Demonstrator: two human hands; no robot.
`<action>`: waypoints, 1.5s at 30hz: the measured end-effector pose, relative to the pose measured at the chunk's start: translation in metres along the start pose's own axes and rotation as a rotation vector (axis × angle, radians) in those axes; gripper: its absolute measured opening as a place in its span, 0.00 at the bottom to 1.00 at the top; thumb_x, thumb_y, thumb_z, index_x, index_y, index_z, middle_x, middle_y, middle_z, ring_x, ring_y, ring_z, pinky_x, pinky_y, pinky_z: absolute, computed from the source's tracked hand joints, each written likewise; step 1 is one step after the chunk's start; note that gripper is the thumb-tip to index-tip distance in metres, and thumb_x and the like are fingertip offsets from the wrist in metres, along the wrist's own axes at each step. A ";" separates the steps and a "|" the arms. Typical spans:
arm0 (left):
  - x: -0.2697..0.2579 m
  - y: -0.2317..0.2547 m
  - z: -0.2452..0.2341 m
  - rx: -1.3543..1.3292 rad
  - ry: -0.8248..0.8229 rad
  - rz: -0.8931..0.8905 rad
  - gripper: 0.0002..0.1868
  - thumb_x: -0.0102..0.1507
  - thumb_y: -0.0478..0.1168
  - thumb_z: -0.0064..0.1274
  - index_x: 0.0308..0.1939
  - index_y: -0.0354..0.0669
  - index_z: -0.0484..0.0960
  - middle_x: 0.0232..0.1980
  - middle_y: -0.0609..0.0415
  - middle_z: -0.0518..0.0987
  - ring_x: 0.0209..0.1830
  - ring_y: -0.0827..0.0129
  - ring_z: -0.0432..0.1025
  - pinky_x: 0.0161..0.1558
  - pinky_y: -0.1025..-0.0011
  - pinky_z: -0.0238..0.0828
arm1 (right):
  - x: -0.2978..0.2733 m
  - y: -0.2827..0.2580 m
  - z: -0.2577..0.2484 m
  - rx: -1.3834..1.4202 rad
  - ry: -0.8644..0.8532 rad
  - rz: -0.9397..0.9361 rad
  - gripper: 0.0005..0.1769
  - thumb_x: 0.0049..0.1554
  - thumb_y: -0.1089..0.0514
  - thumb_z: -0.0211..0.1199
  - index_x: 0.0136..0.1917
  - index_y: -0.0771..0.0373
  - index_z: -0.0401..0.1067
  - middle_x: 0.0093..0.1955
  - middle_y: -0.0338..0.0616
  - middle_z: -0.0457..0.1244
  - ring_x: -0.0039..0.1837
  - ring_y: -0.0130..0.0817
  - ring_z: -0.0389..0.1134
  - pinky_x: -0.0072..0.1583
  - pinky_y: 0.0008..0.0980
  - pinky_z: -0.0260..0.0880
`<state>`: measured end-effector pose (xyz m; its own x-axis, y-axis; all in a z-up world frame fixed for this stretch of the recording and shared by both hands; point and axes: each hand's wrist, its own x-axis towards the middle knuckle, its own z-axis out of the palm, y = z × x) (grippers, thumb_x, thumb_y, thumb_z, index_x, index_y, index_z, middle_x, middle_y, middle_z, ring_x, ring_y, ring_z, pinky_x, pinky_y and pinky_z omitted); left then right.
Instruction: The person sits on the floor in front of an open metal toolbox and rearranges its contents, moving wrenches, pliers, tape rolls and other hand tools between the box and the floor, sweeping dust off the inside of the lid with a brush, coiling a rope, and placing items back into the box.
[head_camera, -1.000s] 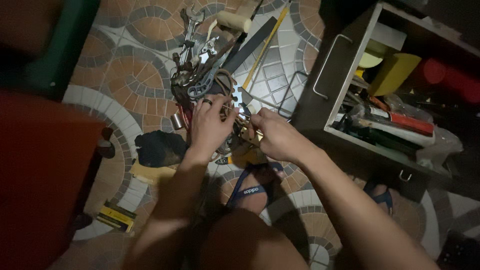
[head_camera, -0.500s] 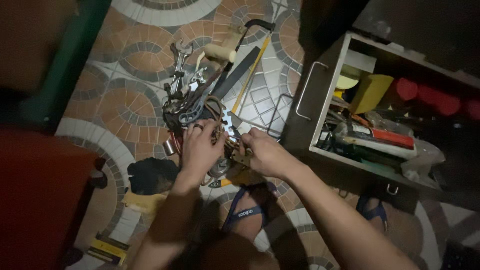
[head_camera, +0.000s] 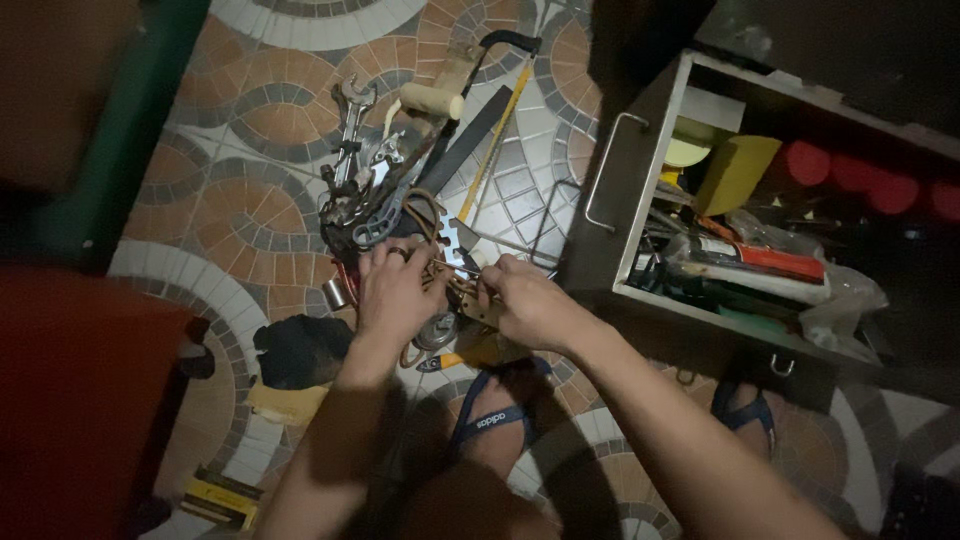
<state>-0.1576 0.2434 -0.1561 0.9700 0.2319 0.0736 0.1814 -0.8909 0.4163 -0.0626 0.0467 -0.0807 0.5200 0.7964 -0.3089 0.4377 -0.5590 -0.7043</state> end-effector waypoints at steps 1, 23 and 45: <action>0.000 0.000 0.000 0.003 -0.004 0.001 0.22 0.60 0.54 0.59 0.51 0.46 0.85 0.54 0.42 0.80 0.59 0.47 0.68 0.60 0.48 0.58 | 0.000 0.000 0.000 -0.007 0.001 -0.001 0.11 0.47 0.67 0.60 0.46 0.62 0.72 0.48 0.53 0.63 0.56 0.54 0.66 0.58 0.45 0.67; -0.010 -0.015 0.012 0.063 -0.069 0.100 0.19 0.60 0.44 0.57 0.55 0.44 0.82 0.63 0.47 0.77 0.66 0.49 0.65 0.69 0.49 0.55 | 0.024 0.037 0.031 -0.099 -0.045 0.031 0.17 0.50 0.57 0.66 0.52 0.65 0.71 0.52 0.59 0.63 0.58 0.58 0.65 0.59 0.48 0.65; -0.012 -0.043 0.009 0.016 0.037 -0.291 0.19 0.68 0.45 0.47 0.59 0.42 0.79 0.51 0.46 0.80 0.63 0.52 0.68 0.67 0.46 0.54 | 0.022 0.079 0.070 -0.314 -0.022 0.203 0.25 0.51 0.57 0.68 0.61 0.63 0.68 0.59 0.55 0.66 0.60 0.55 0.65 0.62 0.48 0.66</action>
<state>-0.1760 0.2755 -0.1834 0.8701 0.4928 -0.0135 0.4542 -0.7907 0.4104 -0.0685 0.0362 -0.1876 0.6045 0.6652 -0.4382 0.5329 -0.7466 -0.3983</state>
